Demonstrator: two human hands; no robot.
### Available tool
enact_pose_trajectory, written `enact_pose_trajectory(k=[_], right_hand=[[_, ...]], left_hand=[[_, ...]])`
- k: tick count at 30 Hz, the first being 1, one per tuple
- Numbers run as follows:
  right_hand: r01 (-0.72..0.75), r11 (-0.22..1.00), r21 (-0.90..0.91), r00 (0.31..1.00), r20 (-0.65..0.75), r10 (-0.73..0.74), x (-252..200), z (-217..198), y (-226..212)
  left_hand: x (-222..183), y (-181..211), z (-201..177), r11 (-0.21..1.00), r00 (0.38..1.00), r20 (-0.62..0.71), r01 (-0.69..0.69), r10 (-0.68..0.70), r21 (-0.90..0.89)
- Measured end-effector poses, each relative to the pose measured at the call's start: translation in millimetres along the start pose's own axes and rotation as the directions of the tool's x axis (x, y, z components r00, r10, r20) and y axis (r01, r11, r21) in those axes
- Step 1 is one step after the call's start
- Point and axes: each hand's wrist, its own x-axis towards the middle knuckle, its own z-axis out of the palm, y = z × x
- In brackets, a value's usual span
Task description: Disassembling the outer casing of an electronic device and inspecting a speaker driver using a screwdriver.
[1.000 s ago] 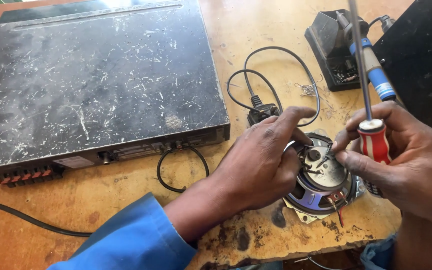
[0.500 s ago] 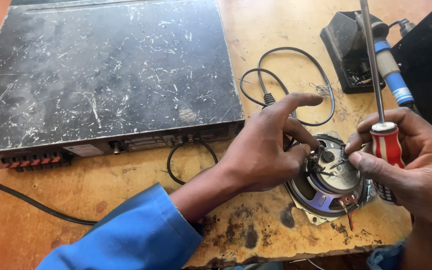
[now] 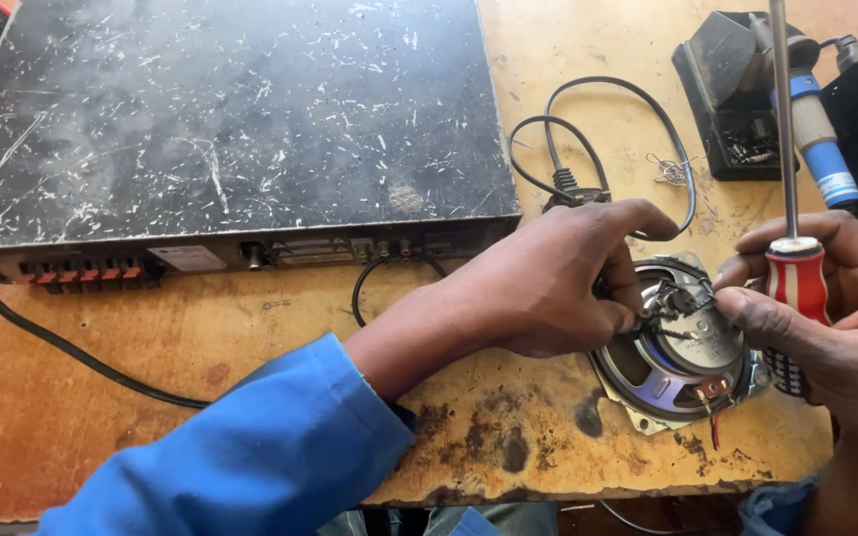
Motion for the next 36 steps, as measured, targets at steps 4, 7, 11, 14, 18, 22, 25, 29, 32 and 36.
enact_pose_trajectory(k=[4, 7, 11, 14, 18, 22, 25, 29, 32, 36], right_hand=[[0.043, 0.998, 0.039, 0.999, 0.019, -0.044, 0.1, -1.1, 10.4], [0.068, 0.997, 0.029, 0.998, 0.012, -0.069, -0.8, 0.3, 9.2], [0.041, 0.999, 0.019, 0.999, 0.013, -0.041, -0.8, 0.4, 3.7], [0.056, 0.997, -0.047, 0.998, 0.009, -0.055, -0.1, -0.9, -1.3], [0.189, 0.981, -0.037, 0.981, -0.038, -0.19, -4.3, 0.1, -4.5], [0.155, 0.984, -0.088, 0.984, -0.076, -0.162, -13.6, -4.7, -7.6], [0.124, 0.983, -0.134, 0.987, -0.085, -0.136, -28.1, 12.9, -32.7], [0.057, 0.989, -0.134, 0.984, -0.159, -0.078, -49.0, 63.4, -93.5], [-0.11, 0.979, -0.169, 0.967, -0.247, 0.066, -57.8, 76.7, -113.3], [-0.119, 0.971, -0.205, 0.914, -0.405, 0.026, -70.5, 59.7, -110.1]], left_hand=[[-1.9, 0.3, -1.6, 0.995, 1.0, 0.012, 0.01, -0.009, -0.104], [-3.2, -0.2, -2.8, 0.941, 0.994, 0.057, 0.104, -0.091, -0.322], [0.9, -8.5, 5.0, 0.914, 0.99, -0.132, -0.106, 0.058, -0.392], [2.6, -7.1, 9.0, 0.895, 0.96, -0.26, -0.204, 0.104, -0.397], [-1.9, -2.4, 5.0, 0.874, 0.938, -0.321, -0.263, 0.133, -0.408], [-8.6, 5.6, 1.0, 0.864, 0.923, -0.349, -0.302, 0.159, -0.403], [-16.9, 13.9, 1.3, 0.883, 0.944, -0.282, -0.274, 0.171, -0.38], [-20.0, 22.6, 7.6, 0.839, 0.933, -0.339, -0.275, 0.117, -0.469], [-10.4, 18.6, 10.8, 0.912, 0.881, -0.465, -0.256, 0.085, -0.319], [-10.3, 20.5, 3.5, 0.814, 0.874, -0.483, -0.315, 0.049, -0.488]])
